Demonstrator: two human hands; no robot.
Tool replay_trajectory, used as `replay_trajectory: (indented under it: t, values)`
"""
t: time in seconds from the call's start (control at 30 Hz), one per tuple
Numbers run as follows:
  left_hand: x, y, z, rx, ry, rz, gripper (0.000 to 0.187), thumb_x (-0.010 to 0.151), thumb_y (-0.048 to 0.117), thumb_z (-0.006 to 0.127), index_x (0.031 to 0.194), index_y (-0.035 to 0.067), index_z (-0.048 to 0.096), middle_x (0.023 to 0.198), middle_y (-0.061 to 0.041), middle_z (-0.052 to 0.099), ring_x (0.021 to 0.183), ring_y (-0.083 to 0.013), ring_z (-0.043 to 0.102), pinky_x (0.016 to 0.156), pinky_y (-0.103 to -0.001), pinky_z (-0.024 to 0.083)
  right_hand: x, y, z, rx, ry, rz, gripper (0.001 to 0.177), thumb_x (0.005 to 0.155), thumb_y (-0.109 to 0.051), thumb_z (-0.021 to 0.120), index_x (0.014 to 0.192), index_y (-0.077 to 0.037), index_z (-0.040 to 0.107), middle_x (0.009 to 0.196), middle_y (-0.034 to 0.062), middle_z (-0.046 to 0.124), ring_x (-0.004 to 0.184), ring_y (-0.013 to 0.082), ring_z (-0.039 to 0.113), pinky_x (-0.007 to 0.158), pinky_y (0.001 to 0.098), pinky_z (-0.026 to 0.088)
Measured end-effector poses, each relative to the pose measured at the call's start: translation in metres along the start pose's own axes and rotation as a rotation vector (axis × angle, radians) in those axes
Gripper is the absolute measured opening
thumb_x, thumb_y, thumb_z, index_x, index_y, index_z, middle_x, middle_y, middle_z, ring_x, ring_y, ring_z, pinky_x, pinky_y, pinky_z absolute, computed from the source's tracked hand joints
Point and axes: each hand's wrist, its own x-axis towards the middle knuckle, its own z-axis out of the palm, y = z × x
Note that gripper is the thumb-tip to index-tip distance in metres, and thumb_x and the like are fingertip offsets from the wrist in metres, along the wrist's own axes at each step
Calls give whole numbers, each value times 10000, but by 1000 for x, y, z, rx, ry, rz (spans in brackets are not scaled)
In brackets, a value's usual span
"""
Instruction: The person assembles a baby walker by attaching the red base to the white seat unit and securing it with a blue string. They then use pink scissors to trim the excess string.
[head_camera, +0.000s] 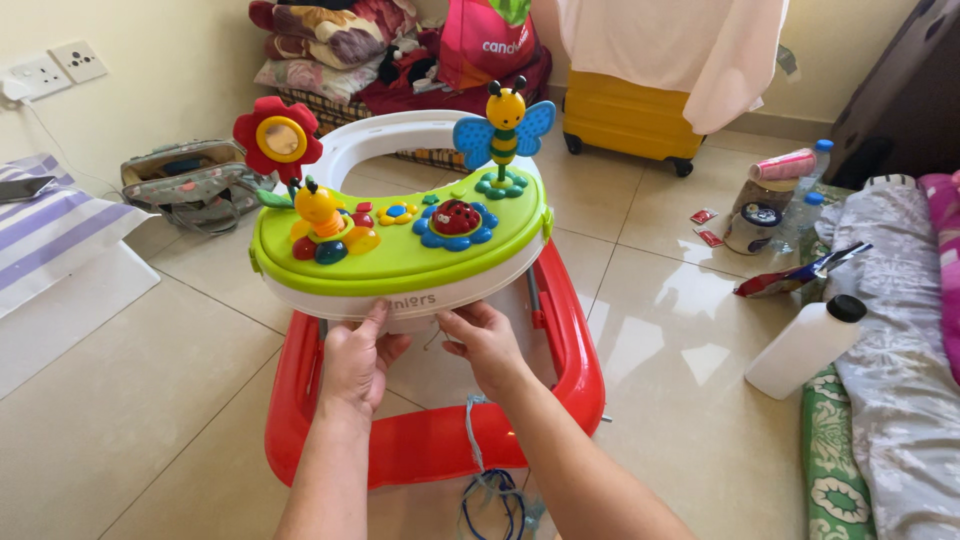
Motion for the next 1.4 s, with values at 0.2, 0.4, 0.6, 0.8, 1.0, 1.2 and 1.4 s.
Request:
replay_trajectory:
  t: [0.2, 0.4, 0.6, 0.8, 1.0, 1.2, 1.4]
  values:
    - [-2, 12, 7, 46, 43, 0, 399, 927, 253, 690, 1295, 127, 601, 1096, -29, 688, 771, -143, 632, 590, -267, 546, 12, -8, 9, 2, -36, -155, 226, 957, -116, 719, 1039, 86, 659, 794, 44, 620, 643, 98, 497, 588, 256, 422]
    - [-9, 40, 25, 93, 45, 73, 329, 936, 231, 683, 1233, 102, 625, 1108, -9, 683, 791, -125, 670, 601, -255, 514, 9, -62, 21, -226, -65, -163, 233, 951, -169, 664, 1099, 11, 677, 953, 5, 698, 799, 58, 626, 705, 246, 543]
    - [-20, 84, 53, 153, -11, 277, 307, 931, 161, 724, 1206, 51, 642, 1029, -62, 703, 689, -136, 622, 570, -249, 486, -5, -137, 43, -337, -130, -231, 268, 982, -150, 633, 1175, 14, 720, 966, 51, 692, 776, 126, 561, 649, 297, 477]
    - [-33, 125, 78, 115, -70, 412, 367, 868, 83, 757, 1204, 32, 620, 1036, -41, 723, 708, -128, 698, 542, -230, 524, -15, -184, 60, -381, -169, -300, 302, 976, -187, 595, 1212, -44, 717, 1066, -21, 719, 890, 70, 629, 751, 256, 549]
    - [-47, 158, 92, 181, -77, 461, 403, 845, 24, 783, 1204, -21, 603, 990, -129, 726, 705, -166, 703, 568, -241, 559, -5, -209, 70, -270, -175, -239, 261, 957, -145, 649, 1163, -1, 721, 1009, 30, 715, 872, 120, 661, 754, 294, 568]
    - [-53, 171, 112, 184, -27, 466, 433, 793, -20, 780, 1185, -18, 597, 971, -100, 735, 707, -147, 719, 584, -256, 583, -11, -240, 81, -222, -253, -173, 209, 942, -128, 681, 1103, 3, 704, 874, 49, 629, 745, 151, 607, 719, 351, 603]
    - [-44, 188, 117, 190, -34, 406, 324, 835, -6, 752, 1146, -36, 663, 947, -139, 735, 688, -180, 687, 570, -270, 561, -40, -298, 97, -1218, -10, -547, 201, 884, -261, 713, 952, -92, 798, 875, 100, 741, 820, 238, 690, 771, 389, 561]
